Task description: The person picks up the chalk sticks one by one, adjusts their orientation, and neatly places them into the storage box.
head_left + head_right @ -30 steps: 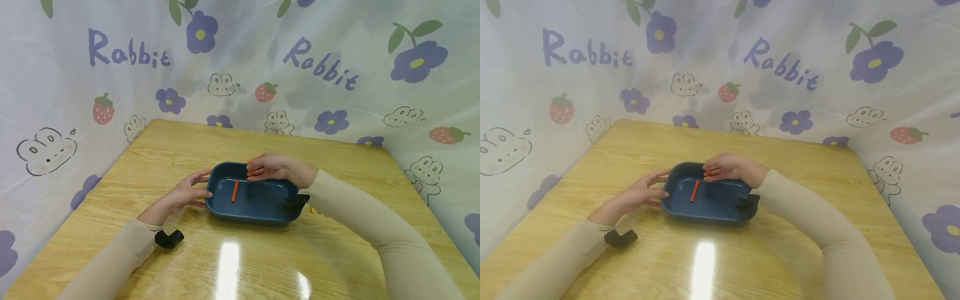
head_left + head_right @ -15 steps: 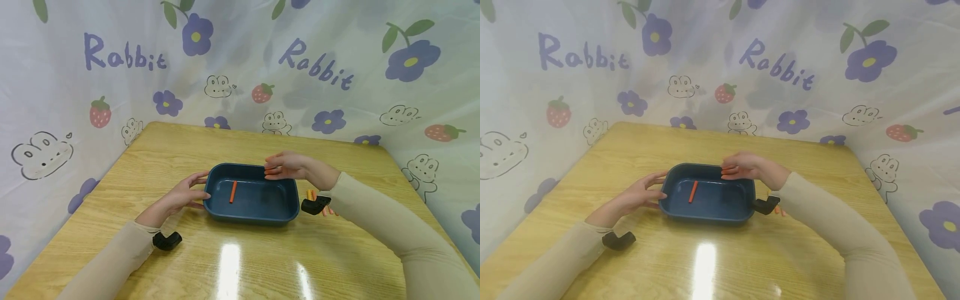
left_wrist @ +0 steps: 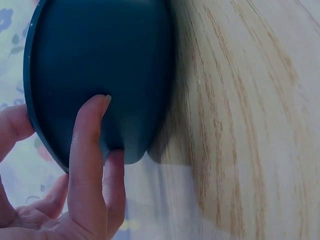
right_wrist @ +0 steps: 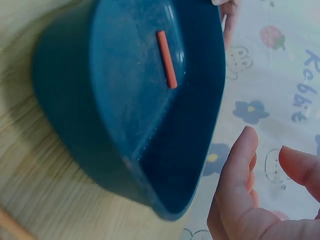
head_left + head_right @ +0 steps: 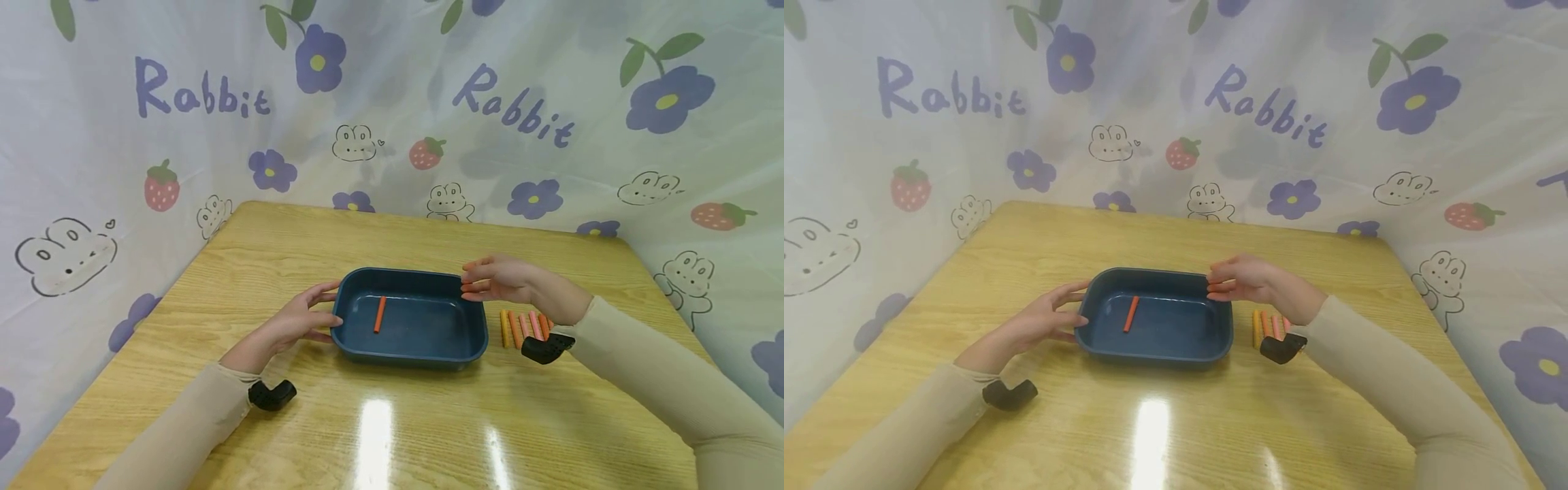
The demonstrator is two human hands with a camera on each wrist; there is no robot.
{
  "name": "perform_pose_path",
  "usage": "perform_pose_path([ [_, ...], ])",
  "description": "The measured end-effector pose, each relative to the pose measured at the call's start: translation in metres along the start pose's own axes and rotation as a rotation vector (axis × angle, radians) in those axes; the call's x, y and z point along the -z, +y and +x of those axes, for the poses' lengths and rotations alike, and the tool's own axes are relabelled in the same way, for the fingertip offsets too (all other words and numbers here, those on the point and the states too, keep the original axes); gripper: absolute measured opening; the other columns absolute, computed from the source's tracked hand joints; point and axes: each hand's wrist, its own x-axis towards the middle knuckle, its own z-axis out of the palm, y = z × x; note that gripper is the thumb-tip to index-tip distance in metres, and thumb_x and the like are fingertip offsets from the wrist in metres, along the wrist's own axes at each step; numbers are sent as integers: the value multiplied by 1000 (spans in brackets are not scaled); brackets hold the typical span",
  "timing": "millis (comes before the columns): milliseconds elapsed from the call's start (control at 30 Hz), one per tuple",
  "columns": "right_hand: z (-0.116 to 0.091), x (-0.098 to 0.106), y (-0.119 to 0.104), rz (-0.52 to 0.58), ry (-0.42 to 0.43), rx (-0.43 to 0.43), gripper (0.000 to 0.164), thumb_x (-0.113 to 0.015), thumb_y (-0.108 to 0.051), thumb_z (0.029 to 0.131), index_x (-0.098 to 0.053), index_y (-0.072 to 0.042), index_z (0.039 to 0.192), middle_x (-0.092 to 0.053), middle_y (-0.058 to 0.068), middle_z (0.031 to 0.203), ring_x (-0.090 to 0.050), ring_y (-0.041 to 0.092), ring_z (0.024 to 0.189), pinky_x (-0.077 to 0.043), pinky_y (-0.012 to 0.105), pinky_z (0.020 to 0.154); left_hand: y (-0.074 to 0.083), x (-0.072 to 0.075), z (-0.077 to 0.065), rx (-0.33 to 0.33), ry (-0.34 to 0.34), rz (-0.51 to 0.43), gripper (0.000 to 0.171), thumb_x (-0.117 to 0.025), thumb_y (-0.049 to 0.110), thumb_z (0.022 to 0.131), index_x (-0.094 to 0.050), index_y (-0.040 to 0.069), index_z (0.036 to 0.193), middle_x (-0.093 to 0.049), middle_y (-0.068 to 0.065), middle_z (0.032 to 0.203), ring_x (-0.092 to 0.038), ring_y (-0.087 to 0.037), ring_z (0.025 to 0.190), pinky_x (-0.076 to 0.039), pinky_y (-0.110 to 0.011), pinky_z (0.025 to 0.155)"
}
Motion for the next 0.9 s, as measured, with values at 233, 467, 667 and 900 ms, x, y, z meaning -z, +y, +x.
perform_pose_path([
  [233,-14,12,11,8,48,12,58,-41,1,97,-9,8,144,-22,26,135,-40,36,118,-43,38,97,0,-1,-2,3,-1,-9,78,-65,-1,82,-24,10,147,-24,-23,144,-60,-36,96,-53,-50,75],
  [467,-27,31,26,-31,84,31,60,-44,-2,96,-9,9,143,-25,21,130,-47,24,102,-43,37,97,0,-1,-2,-3,-1,-12,78,-66,-1,82,-24,11,147,-24,-24,143,-60,-37,96,-53,-50,75],
  [667,-38,46,39,-47,96,23,61,-43,-4,97,-5,9,144,-12,25,142,-44,26,109,-39,39,101,-1,0,-1,-6,-5,-10,79,-66,-1,82,-24,11,148,-24,-24,143,-60,-37,98,-53,-50,74],
  [900,-48,67,55,-58,117,24,67,-43,-6,98,2,10,144,4,30,148,-38,32,121,-41,36,100,-1,1,-2,-4,-7,-11,79,-66,0,82,-24,11,148,-23,-24,144,-60,-37,97,-53,-50,75],
])
